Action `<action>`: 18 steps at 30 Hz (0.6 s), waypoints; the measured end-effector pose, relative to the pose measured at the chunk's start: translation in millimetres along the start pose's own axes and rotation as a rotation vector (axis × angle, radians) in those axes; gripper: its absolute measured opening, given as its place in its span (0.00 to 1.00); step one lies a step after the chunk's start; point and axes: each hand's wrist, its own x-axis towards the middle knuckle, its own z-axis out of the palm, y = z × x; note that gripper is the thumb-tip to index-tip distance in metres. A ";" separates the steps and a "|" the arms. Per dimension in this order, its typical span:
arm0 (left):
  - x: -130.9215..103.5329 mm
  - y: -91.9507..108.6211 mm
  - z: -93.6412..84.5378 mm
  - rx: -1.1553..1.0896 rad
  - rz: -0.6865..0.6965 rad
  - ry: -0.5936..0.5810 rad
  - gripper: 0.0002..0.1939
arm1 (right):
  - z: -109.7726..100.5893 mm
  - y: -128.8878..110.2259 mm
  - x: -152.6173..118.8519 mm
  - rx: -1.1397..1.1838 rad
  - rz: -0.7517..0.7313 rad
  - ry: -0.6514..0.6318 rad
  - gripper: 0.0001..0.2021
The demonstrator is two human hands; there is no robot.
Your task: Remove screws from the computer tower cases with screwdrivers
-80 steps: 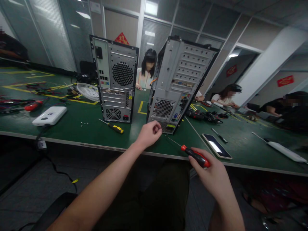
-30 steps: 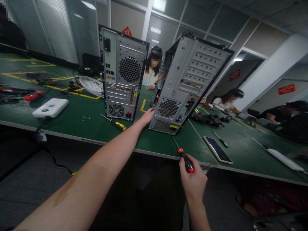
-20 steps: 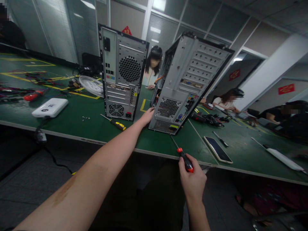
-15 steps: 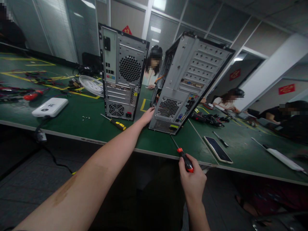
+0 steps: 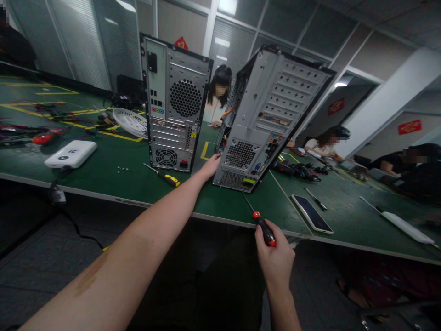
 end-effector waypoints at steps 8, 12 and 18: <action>-1.0 3.1 0.2 -0.033 0.001 -0.015 0.27 | 0.9 1.4 0.6 0.025 0.021 0.003 0.22; -0.8 2.7 -0.3 -0.022 0.005 -0.011 0.28 | 0.6 1.2 0.8 0.037 0.046 -0.012 0.23; 1.8 -0.1 -1.0 -0.013 -0.025 -0.016 0.29 | -1.5 -0.3 2.8 0.086 0.151 -0.008 0.24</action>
